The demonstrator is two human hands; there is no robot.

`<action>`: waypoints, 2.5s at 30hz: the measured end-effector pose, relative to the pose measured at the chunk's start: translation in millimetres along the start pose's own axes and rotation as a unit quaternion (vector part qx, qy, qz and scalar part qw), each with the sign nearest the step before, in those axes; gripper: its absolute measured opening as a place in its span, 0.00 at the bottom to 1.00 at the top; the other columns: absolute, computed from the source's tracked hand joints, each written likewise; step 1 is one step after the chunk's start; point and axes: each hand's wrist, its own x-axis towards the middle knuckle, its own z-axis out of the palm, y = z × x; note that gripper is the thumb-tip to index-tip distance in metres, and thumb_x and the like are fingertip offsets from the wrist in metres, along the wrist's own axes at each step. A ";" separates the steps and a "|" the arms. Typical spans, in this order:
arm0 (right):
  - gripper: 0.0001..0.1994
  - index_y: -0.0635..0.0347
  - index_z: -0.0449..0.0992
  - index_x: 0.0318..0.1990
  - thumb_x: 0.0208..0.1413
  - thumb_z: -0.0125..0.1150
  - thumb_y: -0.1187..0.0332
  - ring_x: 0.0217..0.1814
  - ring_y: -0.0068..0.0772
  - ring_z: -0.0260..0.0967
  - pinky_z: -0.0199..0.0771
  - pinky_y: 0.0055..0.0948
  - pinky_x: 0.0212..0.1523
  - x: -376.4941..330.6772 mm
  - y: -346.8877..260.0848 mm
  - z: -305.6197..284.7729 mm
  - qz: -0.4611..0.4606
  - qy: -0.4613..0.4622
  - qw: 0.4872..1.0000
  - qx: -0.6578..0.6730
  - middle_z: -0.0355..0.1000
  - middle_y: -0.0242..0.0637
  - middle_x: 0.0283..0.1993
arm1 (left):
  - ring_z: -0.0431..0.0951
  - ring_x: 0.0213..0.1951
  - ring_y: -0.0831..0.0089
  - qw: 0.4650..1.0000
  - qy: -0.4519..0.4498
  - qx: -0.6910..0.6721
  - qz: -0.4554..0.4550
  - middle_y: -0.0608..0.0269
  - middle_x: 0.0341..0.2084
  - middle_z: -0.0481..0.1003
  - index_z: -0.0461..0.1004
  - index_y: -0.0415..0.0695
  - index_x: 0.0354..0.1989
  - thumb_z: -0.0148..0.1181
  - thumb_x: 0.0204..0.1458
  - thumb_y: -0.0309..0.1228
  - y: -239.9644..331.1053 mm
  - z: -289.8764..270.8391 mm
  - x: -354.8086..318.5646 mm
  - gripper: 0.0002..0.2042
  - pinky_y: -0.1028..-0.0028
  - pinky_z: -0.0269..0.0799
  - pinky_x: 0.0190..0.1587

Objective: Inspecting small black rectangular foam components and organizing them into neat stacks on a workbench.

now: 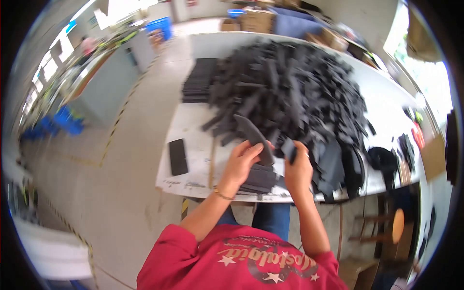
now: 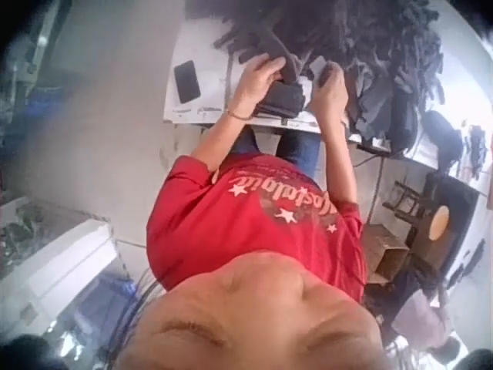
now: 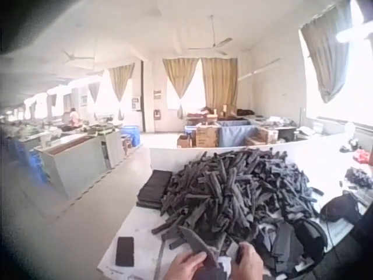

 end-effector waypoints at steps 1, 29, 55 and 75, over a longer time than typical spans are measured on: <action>0.27 0.62 0.65 0.54 0.43 0.65 0.77 0.48 0.57 0.69 0.69 0.46 0.47 2.2 4.4 -2.4 -0.038 0.005 0.997 -0.061 0.71 0.50 0.47 | 0.80 0.40 0.68 0.998 -0.033 0.047 -0.008 0.56 0.41 0.78 0.74 0.33 0.48 0.51 0.62 0.28 -0.1 9.1 -4.2 0.12 0.69 0.75 0.47; 0.16 0.60 0.78 0.38 0.38 0.74 0.76 0.45 0.36 0.69 0.71 0.30 0.43 -31.5 30.8 -41.3 0.015 0.015 0.985 0.174 0.69 0.36 0.41 | 0.80 0.45 0.56 0.984 0.063 -0.113 -0.119 0.45 0.44 0.77 0.71 0.29 0.46 0.52 0.62 0.29 -36.2 -2.8 26.3 0.13 0.62 0.79 0.50; 0.24 0.60 0.74 0.54 0.45 0.67 0.74 0.44 0.44 0.64 0.66 0.39 0.44 -31.0 17.4 -25.3 -0.205 0.091 0.973 -0.047 0.66 0.40 0.44 | 0.75 0.53 0.59 0.999 0.000 0.002 -0.033 0.45 0.52 0.72 0.63 0.34 0.60 0.50 0.63 0.28 -34.0 48.7 -2.2 0.18 0.61 0.73 0.56; 0.17 0.65 0.67 0.42 0.45 0.66 0.78 0.40 0.50 0.67 0.70 0.40 0.41 -39.8 24.5 -13.0 -0.273 0.002 0.961 0.037 0.67 0.46 0.42 | 0.79 0.46 0.61 0.998 -0.012 -0.031 0.044 0.44 0.39 0.79 0.72 0.35 0.37 0.51 0.64 0.37 -50.0 52.3 5.8 0.14 0.66 0.73 0.51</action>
